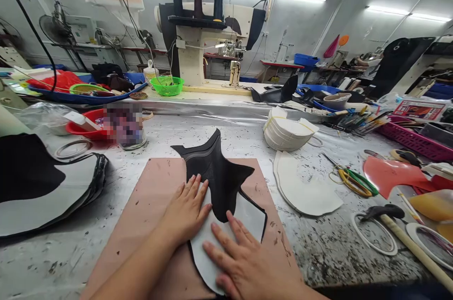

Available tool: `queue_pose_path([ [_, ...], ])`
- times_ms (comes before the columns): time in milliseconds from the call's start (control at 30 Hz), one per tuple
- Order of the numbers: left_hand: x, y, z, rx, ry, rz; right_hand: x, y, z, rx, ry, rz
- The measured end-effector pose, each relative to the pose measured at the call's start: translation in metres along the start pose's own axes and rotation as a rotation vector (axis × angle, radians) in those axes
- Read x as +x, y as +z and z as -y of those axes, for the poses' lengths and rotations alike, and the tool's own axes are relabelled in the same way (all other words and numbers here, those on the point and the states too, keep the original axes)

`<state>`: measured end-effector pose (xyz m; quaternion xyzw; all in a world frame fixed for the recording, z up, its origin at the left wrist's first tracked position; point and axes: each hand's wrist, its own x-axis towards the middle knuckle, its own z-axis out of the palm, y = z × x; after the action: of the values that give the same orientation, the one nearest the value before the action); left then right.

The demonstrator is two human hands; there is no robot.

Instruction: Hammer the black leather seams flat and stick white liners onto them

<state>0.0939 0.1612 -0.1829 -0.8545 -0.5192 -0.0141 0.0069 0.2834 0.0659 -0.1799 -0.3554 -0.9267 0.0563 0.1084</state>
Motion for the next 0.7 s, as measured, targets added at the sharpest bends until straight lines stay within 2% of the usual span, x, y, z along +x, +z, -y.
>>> queue_pose_path([
  [100,-0.002,-0.003,-0.005,0.007,-0.033,0.006,-0.024,0.007,0.004,0.132,-0.178,0.094],
  [167,-0.003,-0.006,-0.009,0.02,-0.062,-0.001,-0.036,0.006,0.005,0.282,-0.206,0.161],
  [233,-0.005,-0.009,-0.013,0.041,-0.099,-0.016,-0.042,-0.002,0.004,0.462,-0.126,0.175],
  [300,-0.008,-0.008,-0.019,0.066,-0.13,-0.032,-0.041,-0.013,0.0,0.538,0.063,0.085],
  [367,-0.015,-0.003,-0.025,0.102,-0.116,-0.065,-0.034,-0.019,-0.008,0.442,0.288,-0.044],
  [433,-0.025,0.006,-0.031,0.129,-0.032,-0.124,-0.022,-0.017,-0.019,0.251,0.414,-0.119],
  [567,-0.054,0.023,-0.041,0.098,0.23,-0.259,0.004,-0.003,-0.044,-0.014,0.449,-0.12],
  [700,-0.073,0.02,-0.048,0.058,0.371,-0.278,0.015,-0.002,-0.052,-0.105,0.453,-0.079],
])
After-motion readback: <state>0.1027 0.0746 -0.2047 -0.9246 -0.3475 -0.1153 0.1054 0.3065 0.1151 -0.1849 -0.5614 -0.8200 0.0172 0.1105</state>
